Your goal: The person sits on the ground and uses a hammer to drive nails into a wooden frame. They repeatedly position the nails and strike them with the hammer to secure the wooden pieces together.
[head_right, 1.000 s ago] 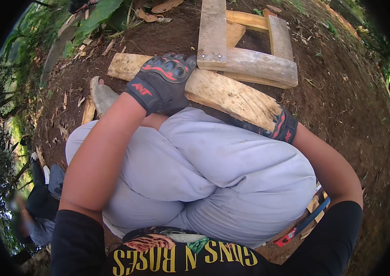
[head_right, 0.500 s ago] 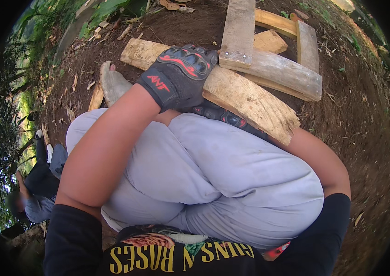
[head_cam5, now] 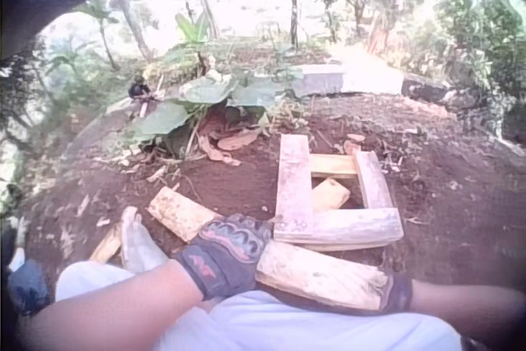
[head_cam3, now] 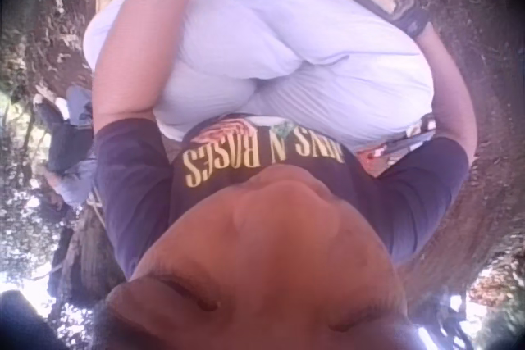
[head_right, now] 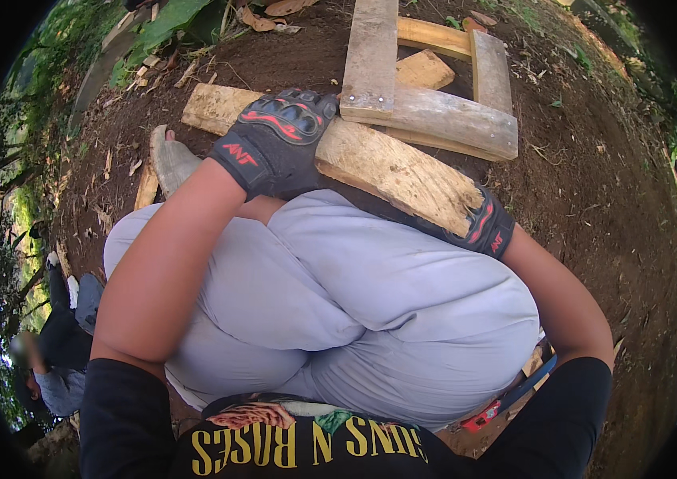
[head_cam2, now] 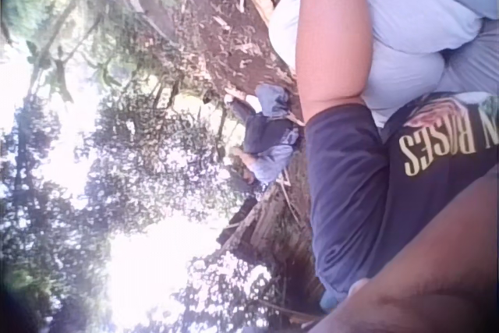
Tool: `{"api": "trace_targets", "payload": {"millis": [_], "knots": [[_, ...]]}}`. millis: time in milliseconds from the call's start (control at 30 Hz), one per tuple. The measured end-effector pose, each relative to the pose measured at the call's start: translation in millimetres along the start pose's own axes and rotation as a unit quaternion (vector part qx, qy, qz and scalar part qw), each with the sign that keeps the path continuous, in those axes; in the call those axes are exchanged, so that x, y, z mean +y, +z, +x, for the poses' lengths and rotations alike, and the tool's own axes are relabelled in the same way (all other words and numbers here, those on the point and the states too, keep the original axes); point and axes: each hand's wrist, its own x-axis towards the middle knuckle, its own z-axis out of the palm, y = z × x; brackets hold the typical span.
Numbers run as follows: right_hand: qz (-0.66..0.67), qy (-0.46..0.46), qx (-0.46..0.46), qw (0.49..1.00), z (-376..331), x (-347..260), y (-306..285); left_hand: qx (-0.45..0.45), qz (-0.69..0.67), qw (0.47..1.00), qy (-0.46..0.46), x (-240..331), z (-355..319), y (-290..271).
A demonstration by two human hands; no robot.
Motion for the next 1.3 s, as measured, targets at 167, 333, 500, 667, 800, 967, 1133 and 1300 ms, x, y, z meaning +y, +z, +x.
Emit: {"api": "trace_targets", "payload": {"millis": [167,333,500,667,800,967,1133,1300], "knots": [[-0.050,0.087,-0.094,0.991,-77.1,-0.7,-52.2,-0.037,0.011,0.999,-0.003,6.9,-1.6,-15.5],[-0.113,0.260,-0.004,0.959,-160.5,-22.4,-44.1,-0.172,0.022,0.984,-0.050,14.0,11.0,-33.2],[-0.101,0.584,0.148,0.792,-247.2,-68.0,-18.6,-0.149,0.029,0.988,-0.031,16.1,11.7,-30.5],[-0.043,0.724,0.313,0.613,-268.5,-132.1,-8.7,-0.145,0.020,0.989,-0.016,16.7,9.4,-33.2],[0.027,0.744,0.359,0.563,-260.3,-144.1,-8.7,-0.133,-0.003,0.991,-0.006,18.9,9.6,-35.4],[-0.050,0.680,0.210,0.700,-232.1,-114.4,-25.4,-0.164,-0.027,0.986,-0.021,16.8,12.6,-37.5],[-0.097,0.645,0.122,0.748,-226.4,-73.7,-15.5,-0.164,-0.018,0.986,-0.014,15.6,14.3,-33.7],[-0.143,0.676,0.068,0.720,-218.8,-64.3,-14.8,-0.165,-0.015,0.986,-0.025,11.5,10.8,-36.3]]}}
